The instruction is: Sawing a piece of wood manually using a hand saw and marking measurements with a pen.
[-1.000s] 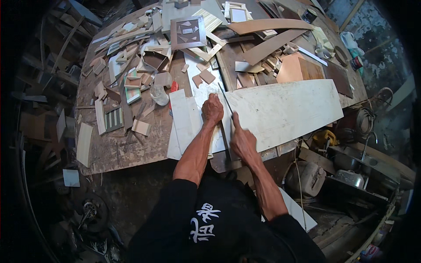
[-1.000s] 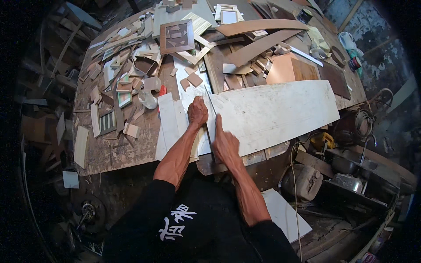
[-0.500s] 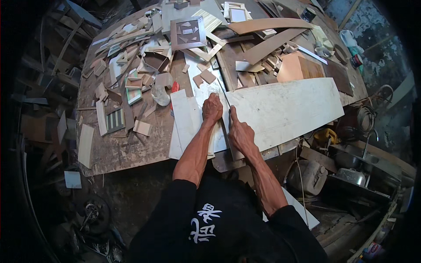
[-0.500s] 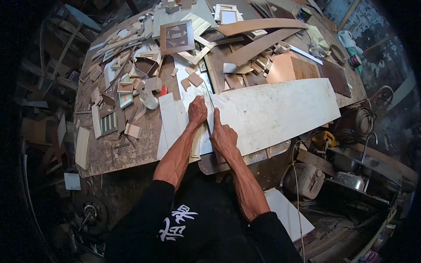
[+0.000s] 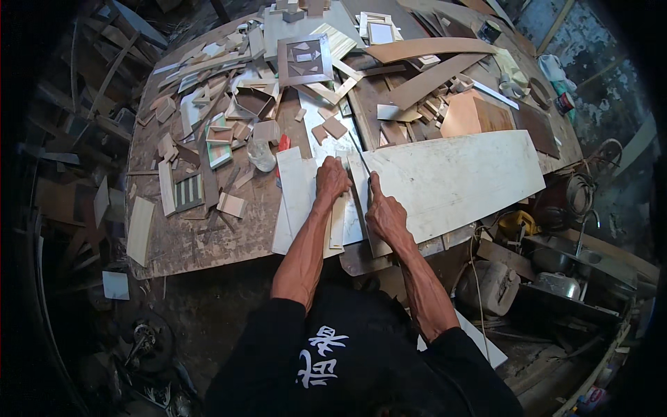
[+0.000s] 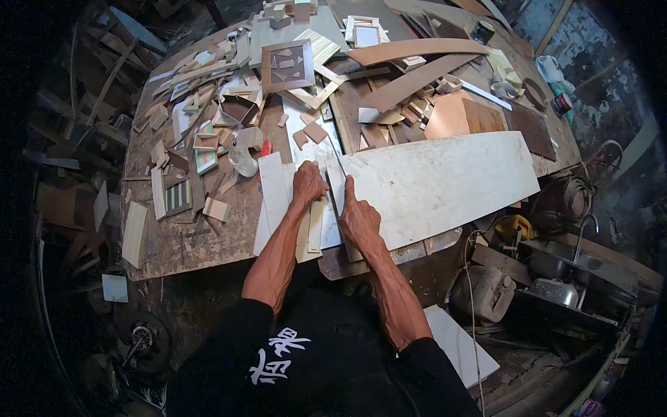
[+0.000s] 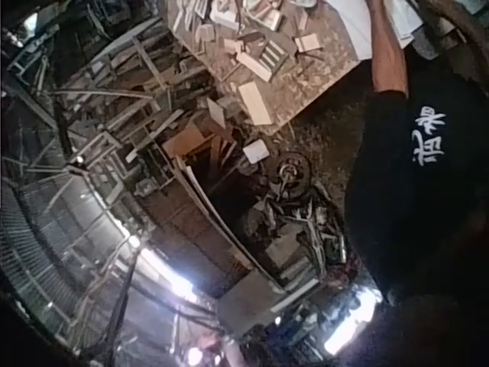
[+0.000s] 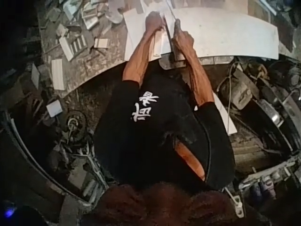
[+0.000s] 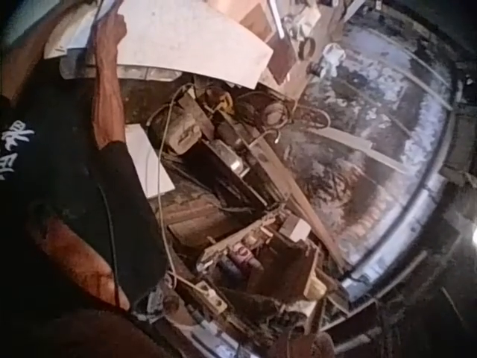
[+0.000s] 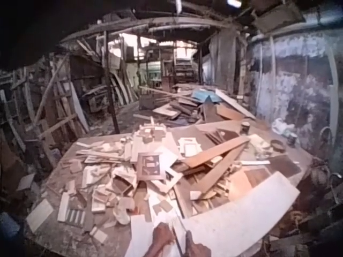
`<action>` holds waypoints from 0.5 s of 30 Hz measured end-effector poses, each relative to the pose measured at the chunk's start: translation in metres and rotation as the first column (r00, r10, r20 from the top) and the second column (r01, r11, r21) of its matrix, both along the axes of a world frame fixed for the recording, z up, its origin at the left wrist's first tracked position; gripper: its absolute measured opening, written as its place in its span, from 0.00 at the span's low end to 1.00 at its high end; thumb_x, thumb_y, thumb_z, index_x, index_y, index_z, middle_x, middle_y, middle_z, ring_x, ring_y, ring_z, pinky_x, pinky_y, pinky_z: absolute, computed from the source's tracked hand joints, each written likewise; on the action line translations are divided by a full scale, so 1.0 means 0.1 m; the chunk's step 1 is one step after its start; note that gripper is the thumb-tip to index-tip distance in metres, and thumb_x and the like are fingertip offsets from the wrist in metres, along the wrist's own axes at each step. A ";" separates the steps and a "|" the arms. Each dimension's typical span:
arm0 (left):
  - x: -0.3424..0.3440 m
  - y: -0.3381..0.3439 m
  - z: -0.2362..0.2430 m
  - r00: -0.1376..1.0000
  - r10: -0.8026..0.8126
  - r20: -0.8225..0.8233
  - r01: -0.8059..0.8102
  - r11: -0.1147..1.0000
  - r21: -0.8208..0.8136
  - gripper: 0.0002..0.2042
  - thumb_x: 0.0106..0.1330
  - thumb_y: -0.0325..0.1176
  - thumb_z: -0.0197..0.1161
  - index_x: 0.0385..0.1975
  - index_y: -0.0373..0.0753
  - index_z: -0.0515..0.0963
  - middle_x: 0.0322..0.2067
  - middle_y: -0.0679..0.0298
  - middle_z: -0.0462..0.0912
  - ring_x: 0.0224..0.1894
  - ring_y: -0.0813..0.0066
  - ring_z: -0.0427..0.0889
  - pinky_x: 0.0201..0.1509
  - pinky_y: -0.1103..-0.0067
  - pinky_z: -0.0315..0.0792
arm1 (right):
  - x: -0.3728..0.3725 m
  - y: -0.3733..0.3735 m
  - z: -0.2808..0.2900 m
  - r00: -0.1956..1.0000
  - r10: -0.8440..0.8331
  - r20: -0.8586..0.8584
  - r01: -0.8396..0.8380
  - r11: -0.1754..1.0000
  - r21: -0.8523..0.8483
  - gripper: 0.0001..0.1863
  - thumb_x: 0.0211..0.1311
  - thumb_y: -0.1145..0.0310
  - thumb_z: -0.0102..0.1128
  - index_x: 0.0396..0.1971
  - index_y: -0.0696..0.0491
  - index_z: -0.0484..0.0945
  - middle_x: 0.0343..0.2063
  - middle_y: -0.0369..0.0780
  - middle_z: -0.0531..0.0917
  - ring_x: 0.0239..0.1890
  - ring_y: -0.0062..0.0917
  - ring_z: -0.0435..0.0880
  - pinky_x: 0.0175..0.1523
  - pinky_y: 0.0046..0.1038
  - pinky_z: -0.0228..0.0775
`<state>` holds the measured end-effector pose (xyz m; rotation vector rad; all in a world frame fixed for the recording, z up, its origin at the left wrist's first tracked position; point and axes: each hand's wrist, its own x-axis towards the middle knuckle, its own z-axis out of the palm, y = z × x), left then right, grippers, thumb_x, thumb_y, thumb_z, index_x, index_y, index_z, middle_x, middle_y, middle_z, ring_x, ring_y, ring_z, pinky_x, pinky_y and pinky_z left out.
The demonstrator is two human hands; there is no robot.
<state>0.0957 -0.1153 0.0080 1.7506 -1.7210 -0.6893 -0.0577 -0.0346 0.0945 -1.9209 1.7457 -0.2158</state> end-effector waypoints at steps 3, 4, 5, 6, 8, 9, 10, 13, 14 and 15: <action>-0.07 0.13 -0.03 0.991 0.050 -0.125 -0.032 0.989 0.144 0.16 0.65 0.37 0.45 0.30 0.28 0.74 0.30 0.44 0.78 0.33 0.49 0.80 0.38 0.63 0.74 | 0.02 0.01 0.04 1.000 0.007 -0.018 -0.006 1.000 0.017 0.37 0.54 0.70 0.44 0.66 0.51 0.46 0.24 0.57 0.79 0.26 0.52 0.80 0.33 0.48 0.69; -0.12 0.18 -0.03 0.975 0.068 -0.210 -0.043 0.991 0.124 0.15 0.63 0.36 0.47 0.29 0.28 0.75 0.30 0.45 0.78 0.34 0.48 0.80 0.40 0.62 0.73 | 0.03 0.01 0.07 0.999 0.013 -0.035 -0.012 0.999 0.038 0.37 0.55 0.68 0.46 0.66 0.53 0.45 0.25 0.57 0.80 0.27 0.50 0.80 0.33 0.47 0.69; -0.10 0.23 -0.03 0.995 -0.089 -0.035 0.090 0.995 0.034 0.14 0.61 0.36 0.48 0.26 0.29 0.75 0.29 0.46 0.78 0.33 0.48 0.79 0.39 0.63 0.72 | 0.03 0.02 0.09 0.999 0.014 -0.034 -0.013 0.999 0.037 0.37 0.55 0.68 0.46 0.66 0.53 0.45 0.25 0.57 0.80 0.27 0.50 0.80 0.33 0.47 0.69; -0.08 0.26 0.00 0.962 -0.224 0.156 0.231 0.973 -0.030 0.14 0.60 0.35 0.49 0.23 0.30 0.75 0.29 0.46 0.78 0.33 0.48 0.79 0.39 0.63 0.72 | 0.04 0.02 0.11 0.999 0.018 -0.033 -0.016 0.999 0.042 0.37 0.55 0.67 0.46 0.66 0.53 0.45 0.25 0.57 0.80 0.27 0.50 0.81 0.33 0.46 0.70; -0.14 0.28 0.05 0.993 -0.115 -0.027 0.116 0.993 0.022 0.14 0.59 0.34 0.49 0.20 0.31 0.75 0.27 0.47 0.77 0.32 0.49 0.78 0.38 0.64 0.72 | 0.05 0.00 0.11 0.999 0.029 -0.027 -0.028 0.999 0.045 0.37 0.55 0.67 0.47 0.66 0.53 0.45 0.25 0.57 0.80 0.27 0.50 0.81 0.33 0.46 0.70; -0.19 0.29 0.08 0.978 0.002 -0.208 0.017 0.995 0.094 0.14 0.59 0.34 0.50 0.18 0.31 0.74 0.26 0.47 0.77 0.30 0.50 0.78 0.37 0.65 0.72 | 0.03 -0.01 0.10 0.999 0.028 -0.027 -0.027 0.999 0.033 0.38 0.55 0.66 0.47 0.66 0.53 0.46 0.25 0.57 0.80 0.28 0.51 0.81 0.33 0.47 0.70; -0.23 0.30 0.11 0.979 0.007 -0.203 0.011 0.996 0.092 0.14 0.59 0.34 0.50 0.18 0.31 0.74 0.26 0.47 0.77 0.30 0.50 0.78 0.37 0.65 0.72 | 0.00 -0.02 0.09 0.999 0.028 -0.025 -0.027 0.999 0.021 0.38 0.55 0.66 0.48 0.66 0.53 0.46 0.25 0.57 0.80 0.28 0.51 0.81 0.33 0.47 0.70; -0.25 0.28 0.14 0.964 0.065 -0.256 -0.054 0.997 0.050 0.13 0.56 0.35 0.54 0.16 0.31 0.73 0.19 0.48 0.76 0.25 0.50 0.77 0.33 0.65 0.70 | -0.01 -0.02 0.03 1.000 -0.002 0.005 0.002 0.999 -0.033 0.38 0.52 0.71 0.47 0.66 0.51 0.48 0.22 0.56 0.80 0.26 0.51 0.80 0.32 0.47 0.70; -0.27 0.27 0.14 0.966 0.068 -0.249 -0.058 0.997 0.047 0.13 0.56 0.35 0.54 0.16 0.31 0.73 0.19 0.48 0.76 0.25 0.50 0.77 0.33 0.65 0.70 | -0.03 -0.02 0.04 1.000 -0.003 0.010 0.004 0.999 -0.032 0.38 0.52 0.71 0.47 0.66 0.51 0.48 0.22 0.56 0.80 0.26 0.51 0.80 0.32 0.48 0.70; -0.30 0.27 0.12 0.973 0.075 -0.219 -0.078 0.997 -0.006 0.13 0.55 0.36 0.55 0.16 0.31 0.73 0.19 0.48 0.76 0.25 0.50 0.77 0.32 0.66 0.70 | -0.05 0.00 0.02 1.000 -0.002 0.019 0.003 0.999 -0.033 0.38 0.52 0.71 0.47 0.66 0.51 0.48 0.22 0.56 0.80 0.26 0.51 0.80 0.32 0.48 0.70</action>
